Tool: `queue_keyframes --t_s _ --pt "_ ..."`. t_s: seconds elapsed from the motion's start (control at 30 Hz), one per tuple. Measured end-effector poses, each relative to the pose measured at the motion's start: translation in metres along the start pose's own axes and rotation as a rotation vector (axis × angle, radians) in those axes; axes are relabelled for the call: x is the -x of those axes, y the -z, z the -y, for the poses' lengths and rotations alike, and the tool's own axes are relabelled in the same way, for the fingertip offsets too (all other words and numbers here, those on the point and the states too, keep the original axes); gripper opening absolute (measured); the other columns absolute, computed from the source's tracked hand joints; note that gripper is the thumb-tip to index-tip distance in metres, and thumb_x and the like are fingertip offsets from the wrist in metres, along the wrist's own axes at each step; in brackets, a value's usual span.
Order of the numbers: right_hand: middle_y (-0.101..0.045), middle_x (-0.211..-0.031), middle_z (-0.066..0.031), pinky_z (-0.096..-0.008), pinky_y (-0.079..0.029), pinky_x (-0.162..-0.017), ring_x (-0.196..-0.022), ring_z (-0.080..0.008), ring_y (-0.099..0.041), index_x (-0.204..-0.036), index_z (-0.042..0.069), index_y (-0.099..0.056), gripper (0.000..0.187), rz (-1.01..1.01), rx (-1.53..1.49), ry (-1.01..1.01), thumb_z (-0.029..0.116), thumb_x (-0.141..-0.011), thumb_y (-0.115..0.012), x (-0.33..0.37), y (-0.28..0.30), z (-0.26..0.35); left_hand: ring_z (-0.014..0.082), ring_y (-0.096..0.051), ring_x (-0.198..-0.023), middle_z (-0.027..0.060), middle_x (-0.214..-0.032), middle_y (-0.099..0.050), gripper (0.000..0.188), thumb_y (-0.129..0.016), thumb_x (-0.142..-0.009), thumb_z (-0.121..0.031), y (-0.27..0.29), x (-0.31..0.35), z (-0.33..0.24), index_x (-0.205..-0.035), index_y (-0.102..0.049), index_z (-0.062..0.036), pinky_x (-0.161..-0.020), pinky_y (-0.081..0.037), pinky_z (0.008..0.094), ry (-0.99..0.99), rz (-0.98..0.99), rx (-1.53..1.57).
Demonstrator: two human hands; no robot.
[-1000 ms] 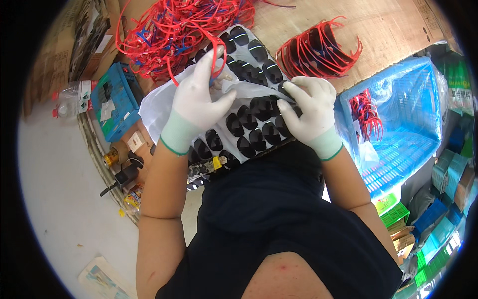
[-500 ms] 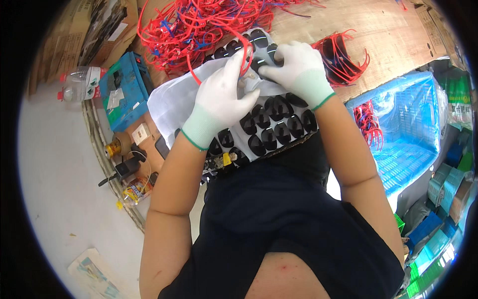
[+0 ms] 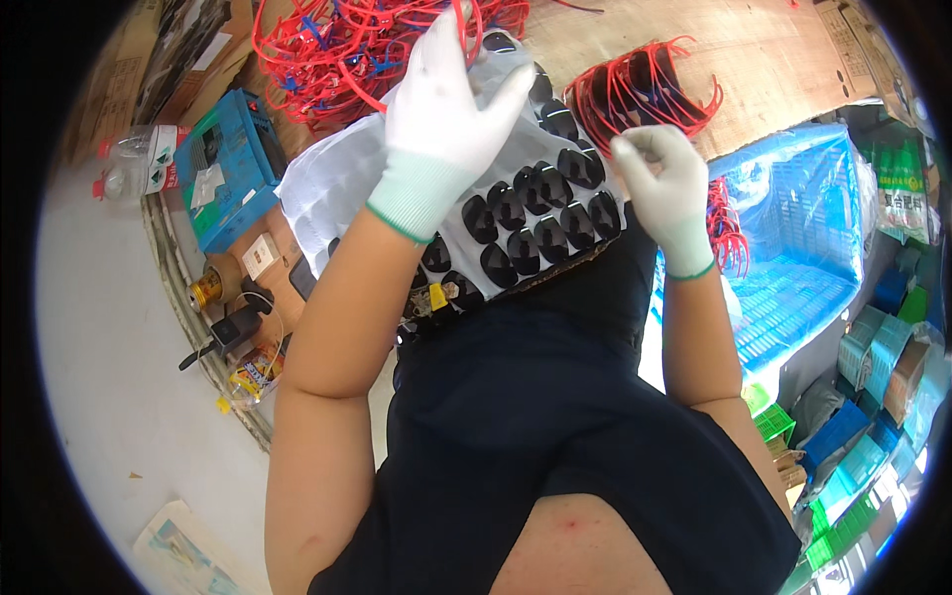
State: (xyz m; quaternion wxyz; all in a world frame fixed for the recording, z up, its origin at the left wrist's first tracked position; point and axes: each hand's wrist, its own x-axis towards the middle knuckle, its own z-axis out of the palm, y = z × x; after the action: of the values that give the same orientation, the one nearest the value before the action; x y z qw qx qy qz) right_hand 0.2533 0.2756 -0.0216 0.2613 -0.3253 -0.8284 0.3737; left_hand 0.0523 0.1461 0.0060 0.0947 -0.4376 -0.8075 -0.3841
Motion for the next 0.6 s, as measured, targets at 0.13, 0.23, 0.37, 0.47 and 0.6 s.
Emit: queue_keyframes --t_s 0.13,0.23,0.37,0.47,0.6 --pt "-0.065 -0.089 -0.0117 -0.0421 -0.050 -0.078 -0.088 -0.0321 -0.063 -0.097 0.006 -0.074 0.026 0.054 0.113 0.254 0.022 -0.078 -0.080 0.011 -0.011 -0.004 0.0194 -0.068 -0.083 0.0075 -0.102 -0.069 0.071 -0.079 -0.083 -0.025 0.031 0.022 -0.015 -0.141 -0.047 0.0003 -0.072 -0.056 0.0308 0.016 0.114 0.139" --pt "-0.065 -0.090 -0.0114 -0.0438 -0.049 -0.080 -0.091 -0.0323 -0.062 -0.098 0.007 -0.073 0.041 0.044 0.173 0.353 0.038 -0.073 -0.083 0.000 -0.027 0.001 0.0190 -0.072 -0.087 0.0104 -0.105 -0.070 0.068 -0.080 -0.083 -0.016 0.059 0.039 -0.011 -0.140 -0.048 0.0012 -0.077 -0.058 0.0296 -0.161 0.052 0.104" --pt "-0.066 -0.094 -0.0129 -0.0431 -0.050 -0.084 -0.094 -0.0323 -0.062 -0.096 0.005 -0.071 0.050 0.156 0.418 0.257 0.049 -0.074 -0.080 -0.023 -0.042 0.017 0.0163 -0.071 -0.084 0.0118 -0.103 -0.072 0.062 -0.078 -0.083 -0.008 0.105 0.072 -0.013 -0.137 -0.049 0.0031 -0.080 -0.056 0.0290 -0.054 0.190 0.168" --pt "-0.067 -0.093 -0.0145 -0.0442 -0.052 -0.084 -0.095 -0.0329 -0.064 -0.096 0.007 -0.073 0.053 0.106 0.483 0.244 0.056 -0.077 -0.073 -0.032 -0.050 0.009 0.0138 -0.067 -0.076 0.0099 -0.100 -0.072 0.064 -0.076 -0.082 -0.002 0.131 0.100 -0.011 -0.138 -0.047 0.0033 -0.076 -0.055 0.0288 -0.044 0.200 0.161" --pt "-0.068 -0.087 -0.0115 -0.0414 -0.053 -0.078 -0.088 -0.0307 -0.067 -0.090 0.006 -0.073 0.030 -0.028 0.200 0.295 0.035 -0.082 -0.075 -0.006 -0.027 0.015 0.0151 -0.063 -0.087 0.0131 -0.104 -0.066 0.068 -0.060 -0.085 0.010 0.158 0.141 -0.015 -0.147 -0.034 0.0015 -0.083 -0.053 0.0311 0.227 0.096 0.417"
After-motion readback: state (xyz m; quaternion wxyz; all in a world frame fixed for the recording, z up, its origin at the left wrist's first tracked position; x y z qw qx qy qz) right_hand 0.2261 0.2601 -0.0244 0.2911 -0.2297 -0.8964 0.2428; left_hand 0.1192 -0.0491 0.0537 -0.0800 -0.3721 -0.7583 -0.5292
